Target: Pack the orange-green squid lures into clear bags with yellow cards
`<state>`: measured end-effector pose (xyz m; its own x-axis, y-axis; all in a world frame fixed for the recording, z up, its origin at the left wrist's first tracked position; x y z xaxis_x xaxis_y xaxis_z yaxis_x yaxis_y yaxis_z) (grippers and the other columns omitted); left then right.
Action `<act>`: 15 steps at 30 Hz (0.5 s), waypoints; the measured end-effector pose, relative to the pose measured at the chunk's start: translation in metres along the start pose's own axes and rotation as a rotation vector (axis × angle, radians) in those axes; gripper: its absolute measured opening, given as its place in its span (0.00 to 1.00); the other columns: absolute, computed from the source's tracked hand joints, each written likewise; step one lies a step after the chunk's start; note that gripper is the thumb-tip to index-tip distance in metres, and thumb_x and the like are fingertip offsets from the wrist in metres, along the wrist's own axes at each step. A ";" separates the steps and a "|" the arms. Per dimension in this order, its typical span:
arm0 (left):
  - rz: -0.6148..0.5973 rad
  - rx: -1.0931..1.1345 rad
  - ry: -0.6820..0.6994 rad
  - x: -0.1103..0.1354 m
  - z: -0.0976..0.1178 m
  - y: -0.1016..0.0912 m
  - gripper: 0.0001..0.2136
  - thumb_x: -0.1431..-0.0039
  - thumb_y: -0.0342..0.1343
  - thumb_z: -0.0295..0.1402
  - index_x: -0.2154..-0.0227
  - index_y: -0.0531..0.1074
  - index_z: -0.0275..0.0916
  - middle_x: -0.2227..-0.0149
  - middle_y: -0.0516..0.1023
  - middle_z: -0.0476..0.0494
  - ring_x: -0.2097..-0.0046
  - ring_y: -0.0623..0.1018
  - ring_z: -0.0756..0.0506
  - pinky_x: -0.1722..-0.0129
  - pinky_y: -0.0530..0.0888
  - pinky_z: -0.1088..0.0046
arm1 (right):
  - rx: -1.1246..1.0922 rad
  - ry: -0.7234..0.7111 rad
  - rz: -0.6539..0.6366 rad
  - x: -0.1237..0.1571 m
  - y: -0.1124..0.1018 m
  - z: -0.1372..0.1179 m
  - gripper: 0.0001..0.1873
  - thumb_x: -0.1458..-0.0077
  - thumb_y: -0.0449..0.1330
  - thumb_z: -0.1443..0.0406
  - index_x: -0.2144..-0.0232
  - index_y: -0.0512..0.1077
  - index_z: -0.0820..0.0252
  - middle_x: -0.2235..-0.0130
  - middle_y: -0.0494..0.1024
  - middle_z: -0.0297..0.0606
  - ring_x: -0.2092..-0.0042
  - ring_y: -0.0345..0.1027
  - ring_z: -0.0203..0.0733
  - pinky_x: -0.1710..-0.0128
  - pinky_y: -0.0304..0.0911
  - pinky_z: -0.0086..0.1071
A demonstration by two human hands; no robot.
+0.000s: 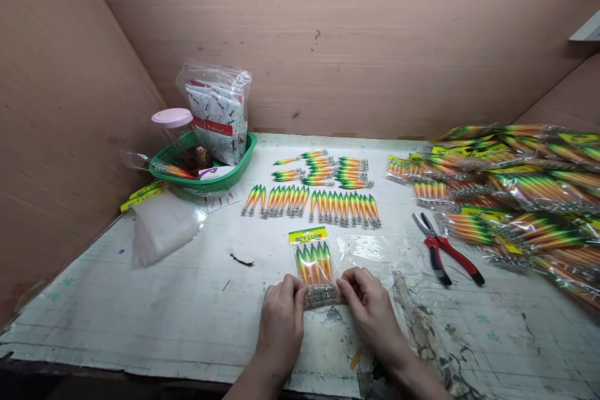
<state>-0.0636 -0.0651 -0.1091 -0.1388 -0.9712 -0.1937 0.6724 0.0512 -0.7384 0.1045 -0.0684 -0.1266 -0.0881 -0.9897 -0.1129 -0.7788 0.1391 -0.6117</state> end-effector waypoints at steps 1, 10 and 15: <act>0.014 -0.029 -0.011 -0.001 0.000 0.001 0.09 0.39 0.43 0.28 0.75 0.61 0.41 0.76 0.72 0.49 0.74 0.71 0.47 0.73 0.66 0.72 | 0.010 0.017 0.016 -0.001 0.001 0.001 0.14 0.42 0.50 0.58 0.76 0.64 0.57 0.74 0.67 0.34 0.70 0.61 0.40 0.68 0.55 0.33; -0.166 -0.235 -0.281 -0.018 -0.014 0.009 0.10 0.43 0.45 0.27 0.79 0.60 0.40 0.75 0.70 0.48 0.73 0.72 0.49 0.73 0.63 0.75 | 0.000 0.118 0.087 -0.010 0.003 0.003 0.08 0.50 0.54 0.63 0.78 0.61 0.57 0.75 0.65 0.34 0.69 0.58 0.42 0.67 0.52 0.34; -0.203 -0.304 -0.319 -0.023 -0.018 0.001 0.17 0.42 0.45 0.43 0.81 0.63 0.39 0.73 0.70 0.44 0.74 0.73 0.46 0.76 0.61 0.74 | -0.103 0.133 0.070 -0.015 0.006 0.008 0.07 0.52 0.57 0.62 0.78 0.65 0.57 0.72 0.66 0.38 0.65 0.57 0.45 0.64 0.53 0.37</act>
<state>-0.0733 -0.0380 -0.1168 0.0162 -0.9891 0.1465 0.4054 -0.1274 -0.9052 0.1061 -0.0526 -0.1353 -0.2200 -0.9745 -0.0433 -0.8270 0.2099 -0.5215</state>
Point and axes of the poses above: each hand's wrist, its own x-axis away from the middle knuckle, its own y-axis out of the palm, z = x × y, the point moved 10 cm from there along -x, towards the middle knuckle
